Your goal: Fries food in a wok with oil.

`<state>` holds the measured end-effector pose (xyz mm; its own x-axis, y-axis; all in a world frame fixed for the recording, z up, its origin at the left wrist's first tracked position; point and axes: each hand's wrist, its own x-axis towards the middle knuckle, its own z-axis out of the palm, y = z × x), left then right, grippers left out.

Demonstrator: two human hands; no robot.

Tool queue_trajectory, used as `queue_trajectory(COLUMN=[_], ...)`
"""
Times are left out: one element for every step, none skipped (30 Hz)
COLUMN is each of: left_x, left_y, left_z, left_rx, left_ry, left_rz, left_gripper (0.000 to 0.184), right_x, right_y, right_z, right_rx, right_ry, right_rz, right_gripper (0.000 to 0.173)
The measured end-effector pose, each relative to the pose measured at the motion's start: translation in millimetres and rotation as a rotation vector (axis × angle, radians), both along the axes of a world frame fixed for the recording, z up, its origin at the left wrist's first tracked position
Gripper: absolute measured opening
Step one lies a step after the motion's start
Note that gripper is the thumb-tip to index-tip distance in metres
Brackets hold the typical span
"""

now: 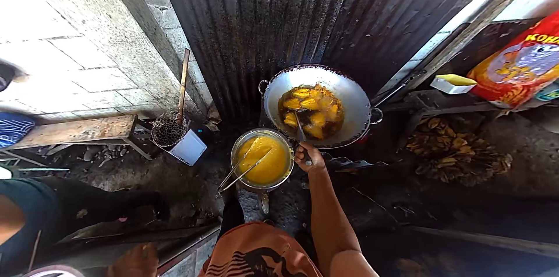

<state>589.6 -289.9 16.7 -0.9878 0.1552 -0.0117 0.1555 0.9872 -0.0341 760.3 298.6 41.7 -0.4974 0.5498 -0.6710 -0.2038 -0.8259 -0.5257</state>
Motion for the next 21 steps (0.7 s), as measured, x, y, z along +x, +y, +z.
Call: queue_trajectory(left_x=[0,-1,-3,-3,-3,-3,-2,-2,-2,-2,-1,-1,-1,-3,-4,-3,-3,-3,-3,-4,-3], left_y=[1,2,2,1,0,0,2,2,2,1,0,2,2,2,0,-1,0,3,5,2,0], left_z=[0,-1,0,-1,-2,-3,-3,-3,-3,-4,-3,-2,-2,-3,-5,-5,-4,-2,-2,-3,-4], left_rx=[0.006,0.006,-0.002,-0.001,0.003,-0.001,0.001,0.01,0.016,0.014,0.006,-0.004,-0.014,-0.018,-0.015,-0.013,-0.009,-0.003,-0.001,0.0,0.006], left_ry=[0.003,0.007,0.009,0.021,0.033,0.038,0.037,0.035,0.039,0.041,0.031,0.014,0.013,0.014,0.016,0.01,0.004,0.002,0.016,0.029,0.04], left_rz=[-0.001,-0.003,-0.009,-0.017,-0.021,-0.018,-0.013,-0.011,-0.011,-0.011,-0.007,-0.003,-0.004,0.001,0.008,0.013,0.012,0.005,-0.008,-0.014,-0.018], left_gripper=[0.043,0.042,0.043,0.042,0.042,0.042,0.043,0.043,0.044,0.046,0.046,0.046,0.045,0.045,0.044,0.044,0.044,0.044,0.044,0.045,0.046], right_x=[-1,-3,-4,-2,3,9,14,17,19,19,18,16,13,9,6,6,7,7,9,12,16], right_y=[3,4,1,-4,-9,-15,-20,-26,-30,-33,-34,-34,-33,-32,-32,-33,-34,-34,-37,-40,-41], right_z=[0,4,9,12,12,12,13,13,14,13,14,17,20,19,14,6,-1,-3,-1,-1,-4], right_rx=[0.015,0.039,0.05,0.052,0.042,0.023,-0.001,-0.031,-0.069,-0.101,-0.124,-0.138,-0.138,-0.121,-0.089,-0.042,0.015,0.063,0.095,0.113,0.128], right_ry=[-0.018,-0.045,-0.052,-0.029,0.021,0.085,0.156,0.229,0.304,0.372,0.419,0.435,0.416,0.357,0.264,0.166,0.085,0.03,-0.004,-0.022,-0.033], right_rz=[0.018,0.034,0.032,0.019,-0.01,-0.051,-0.096,-0.147,-0.208,-0.259,-0.302,-0.327,-0.331,-0.313,-0.281,-0.239,-0.191,-0.153,-0.132,-0.116,-0.1], right_gripper=[0.016,0.014,0.013,0.012,0.011,0.012,0.014,0.017,0.02,0.023,0.025,0.028,0.028,0.027,0.024,0.019,0.012,0.007,0.005,0.005,0.005])
